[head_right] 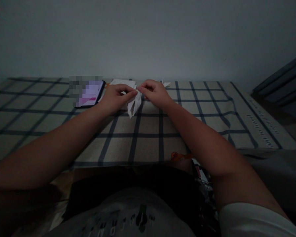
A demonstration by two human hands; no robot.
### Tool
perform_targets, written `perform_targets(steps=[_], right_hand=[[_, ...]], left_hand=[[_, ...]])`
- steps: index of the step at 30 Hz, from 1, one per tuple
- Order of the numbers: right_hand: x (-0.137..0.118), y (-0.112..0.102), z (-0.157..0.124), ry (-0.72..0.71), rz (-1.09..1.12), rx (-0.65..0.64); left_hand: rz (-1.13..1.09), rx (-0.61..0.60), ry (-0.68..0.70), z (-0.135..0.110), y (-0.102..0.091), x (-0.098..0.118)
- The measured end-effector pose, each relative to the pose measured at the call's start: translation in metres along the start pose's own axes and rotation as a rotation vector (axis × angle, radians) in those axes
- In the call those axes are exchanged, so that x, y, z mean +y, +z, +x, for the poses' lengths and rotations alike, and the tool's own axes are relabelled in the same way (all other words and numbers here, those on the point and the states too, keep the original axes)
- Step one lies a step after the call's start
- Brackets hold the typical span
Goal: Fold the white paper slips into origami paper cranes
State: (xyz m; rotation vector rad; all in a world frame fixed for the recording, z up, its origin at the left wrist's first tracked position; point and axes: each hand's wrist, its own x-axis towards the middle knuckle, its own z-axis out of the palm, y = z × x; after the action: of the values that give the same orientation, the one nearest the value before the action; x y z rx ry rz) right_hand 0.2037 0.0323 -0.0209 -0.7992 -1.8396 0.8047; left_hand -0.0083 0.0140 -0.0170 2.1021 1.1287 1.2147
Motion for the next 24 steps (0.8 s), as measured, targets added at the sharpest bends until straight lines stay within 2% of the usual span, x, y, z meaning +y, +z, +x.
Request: perform_targets(steps=[9,16,24], right_hand=[[0.0,0.002,0.0,-0.012,0.02,0.003],[0.008,0.0,0.002,-0.036,0.009,-0.017],[0.003,0.0,0.002,-0.062,-0.069,0.018]], left_hand=[[-0.029,-0.006,-0.04,-0.001,0.0,0.003],[-0.093,0.043,-0.079,-0.002,0.002,0.001],[-0.099,0.015,-0.047,-0.001,0.002,-0.003]])
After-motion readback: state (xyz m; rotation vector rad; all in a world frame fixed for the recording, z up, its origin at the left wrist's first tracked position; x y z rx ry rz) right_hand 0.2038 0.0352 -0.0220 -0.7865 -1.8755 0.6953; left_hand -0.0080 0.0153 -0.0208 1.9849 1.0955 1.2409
